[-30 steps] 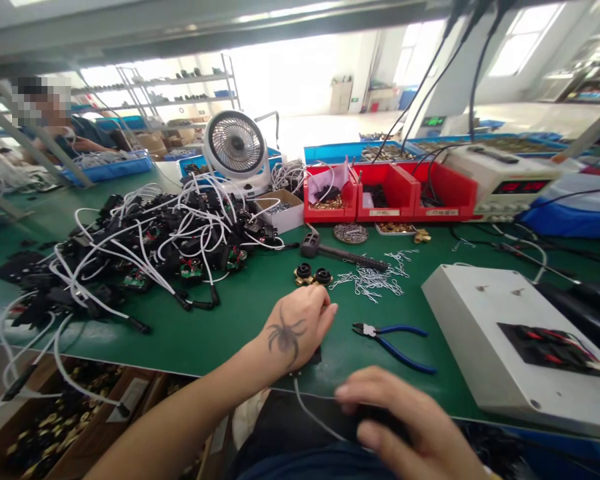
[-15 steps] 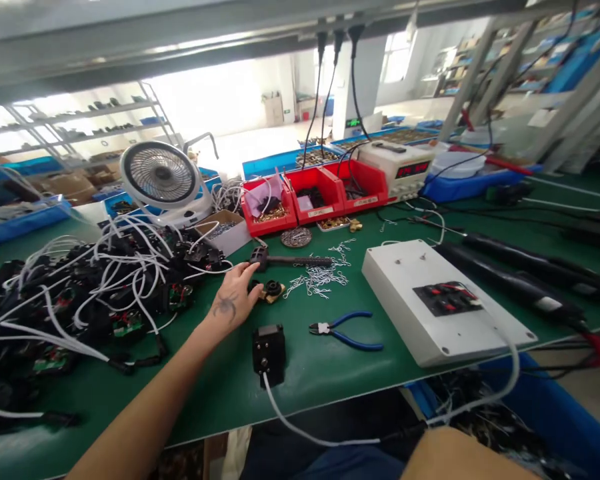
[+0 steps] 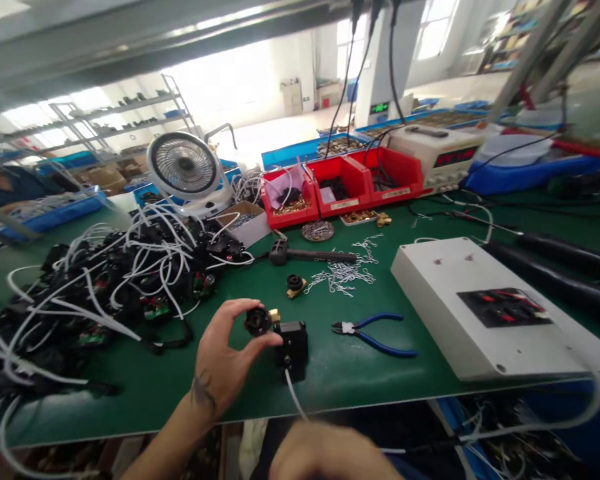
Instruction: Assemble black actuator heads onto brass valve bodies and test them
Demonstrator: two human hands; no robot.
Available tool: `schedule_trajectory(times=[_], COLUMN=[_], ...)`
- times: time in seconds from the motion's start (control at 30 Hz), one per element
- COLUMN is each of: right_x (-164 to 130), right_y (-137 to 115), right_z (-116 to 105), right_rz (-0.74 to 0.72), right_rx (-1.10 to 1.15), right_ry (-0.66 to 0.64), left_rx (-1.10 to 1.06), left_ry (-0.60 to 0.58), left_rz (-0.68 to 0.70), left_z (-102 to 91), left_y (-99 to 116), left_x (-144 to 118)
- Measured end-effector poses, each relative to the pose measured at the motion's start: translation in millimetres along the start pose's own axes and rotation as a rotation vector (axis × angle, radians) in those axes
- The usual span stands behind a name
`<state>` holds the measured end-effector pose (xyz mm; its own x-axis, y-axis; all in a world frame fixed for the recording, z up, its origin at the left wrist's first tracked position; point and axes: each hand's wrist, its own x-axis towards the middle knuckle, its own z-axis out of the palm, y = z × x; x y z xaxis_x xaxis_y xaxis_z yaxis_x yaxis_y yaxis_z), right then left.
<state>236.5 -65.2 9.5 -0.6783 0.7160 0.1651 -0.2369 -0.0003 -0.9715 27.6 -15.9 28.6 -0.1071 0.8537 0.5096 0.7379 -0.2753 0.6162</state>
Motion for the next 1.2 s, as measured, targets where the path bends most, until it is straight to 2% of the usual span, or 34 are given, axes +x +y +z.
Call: schedule_trajectory(times=[0.13,0.17,0.23,0.33,0.47,0.53,0.6,0.67,0.77,0.9,1.0,1.13,1.2], right_x=[8,8,5,-2,-8,-9,-10,-10,-10,-11,-11,-13,-15], right_y=[13,15,17,13,8,7,6,5,3,2,4,5,5], right_z=[-4,-6,-9,-15,-21,-21,-20,-18,-17,-17,-19,-19,-17], right_rz=[0.077,0.093,0.102,0.051,0.008,0.019,0.043,0.064,0.074,0.082,0.109,0.159,0.190], right_rx=[0.297,0.388,0.503,0.536,0.534,0.544,0.547,0.552,0.605,0.664,0.682,0.668,0.648], right_ry=[0.278,0.306,0.277,0.257,0.255,0.240,0.234,0.243,0.237,0.213,0.214,0.243,0.256], left_rx=[-0.278,-0.337,-0.411,-0.389,-0.185,-0.107,-0.081,-0.079,-0.063,-0.029,-0.246,-0.870,-1.098], left_ry=[0.051,0.030,-0.035,-0.108,-0.095,-0.165,-0.276,-0.375,-0.454,-0.464,-0.379,-0.239,-0.185], left_rz=[0.039,0.042,0.059,-0.019,-0.248,-0.305,-0.302,-0.269,-0.251,-0.305,-0.427,-0.655,-0.737], left_z=[8.2,12.2,18.8,22.3,23.5,25.4,27.5,29.0,30.2,33.1,37.1,38.0,34.8], left_y=[41,48,55,47,14,1,-6,-7,-2,7,13,24,31], left_x=[-37,-44,-54,-58,-51,-47,-44,-39,-31,-28,-36,-48,-49])
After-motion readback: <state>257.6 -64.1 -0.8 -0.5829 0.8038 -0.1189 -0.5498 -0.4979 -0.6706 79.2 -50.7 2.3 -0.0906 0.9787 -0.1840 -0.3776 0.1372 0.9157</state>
